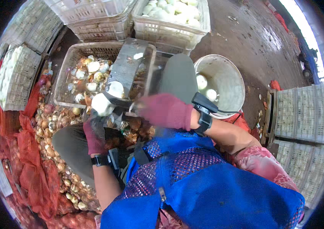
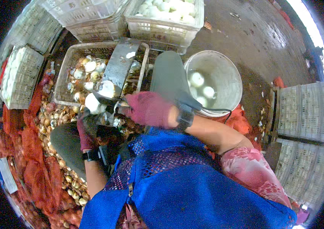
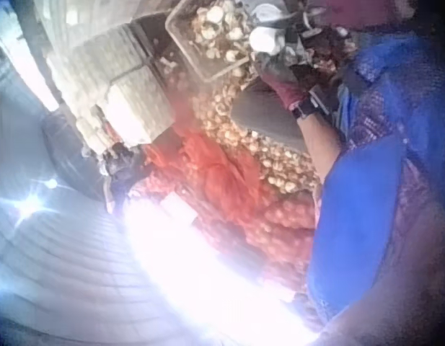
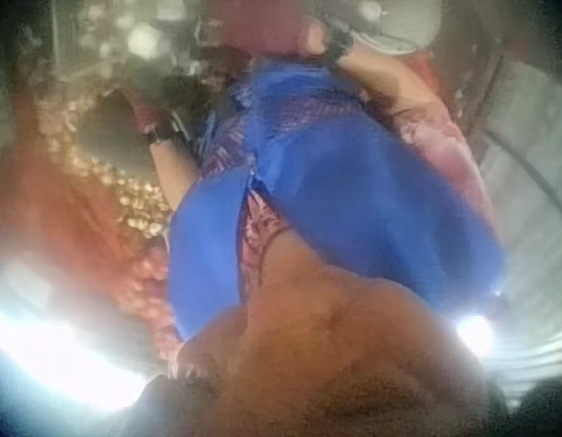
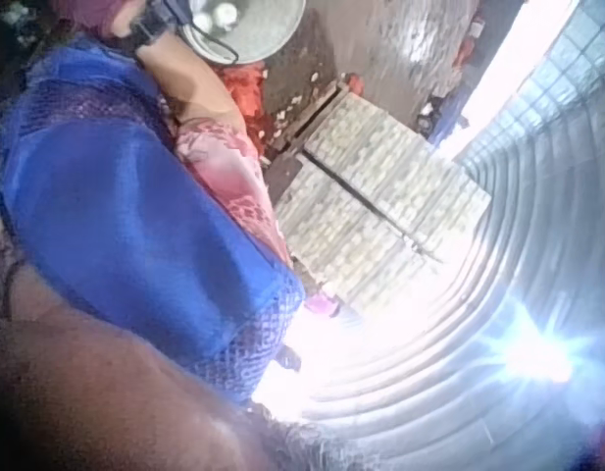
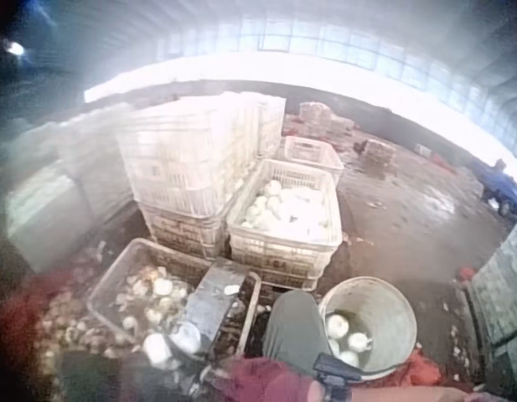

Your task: The person is manually peeling onions using a curved knife.

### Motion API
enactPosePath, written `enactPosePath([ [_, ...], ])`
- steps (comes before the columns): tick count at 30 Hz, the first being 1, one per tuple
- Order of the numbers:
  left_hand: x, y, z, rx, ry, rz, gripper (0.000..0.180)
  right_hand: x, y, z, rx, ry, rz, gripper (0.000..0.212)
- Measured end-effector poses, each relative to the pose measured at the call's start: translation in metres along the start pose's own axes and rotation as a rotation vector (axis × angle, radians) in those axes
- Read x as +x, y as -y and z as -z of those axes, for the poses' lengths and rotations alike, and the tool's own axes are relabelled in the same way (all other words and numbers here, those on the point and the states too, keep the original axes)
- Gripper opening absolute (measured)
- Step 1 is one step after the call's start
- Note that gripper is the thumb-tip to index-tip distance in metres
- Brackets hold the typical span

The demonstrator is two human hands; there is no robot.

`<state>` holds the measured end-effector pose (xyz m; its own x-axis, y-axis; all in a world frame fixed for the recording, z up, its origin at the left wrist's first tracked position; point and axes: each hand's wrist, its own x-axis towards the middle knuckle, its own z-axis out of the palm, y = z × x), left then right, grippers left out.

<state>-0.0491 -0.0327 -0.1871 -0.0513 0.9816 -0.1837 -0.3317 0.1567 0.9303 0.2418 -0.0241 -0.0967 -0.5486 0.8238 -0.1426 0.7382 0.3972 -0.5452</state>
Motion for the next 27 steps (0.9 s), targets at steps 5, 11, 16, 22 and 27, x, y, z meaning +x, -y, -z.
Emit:
enactPosePath([
  [5,0.017,-0.011,-0.027,-0.080,-0.200,0.166,0.060,-0.002,-0.035,-0.034,0.911,0.068,0.121,0.035],
  [11,0.011,-0.020,-0.044,-0.095,-0.198,0.111,0.055,0.004,-0.024,-0.011,1.636,0.576,-0.310,0.033],
  [16,0.021,-0.005,-0.023,0.006,-0.127,0.102,0.059,0.014,0.000,-0.017,1.416,0.472,-0.229,0.030],
  [22,0.025,-0.001,-0.025,0.000,-0.185,0.059,0.053,0.010,-0.016,-0.084,-0.057,-0.100,0.092,0.032],
  [27,0.028,0.015,-0.024,0.411,-0.295,-0.105,0.047,0.010,0.007,-0.073,0.062,0.059,-0.070,0.036],
])
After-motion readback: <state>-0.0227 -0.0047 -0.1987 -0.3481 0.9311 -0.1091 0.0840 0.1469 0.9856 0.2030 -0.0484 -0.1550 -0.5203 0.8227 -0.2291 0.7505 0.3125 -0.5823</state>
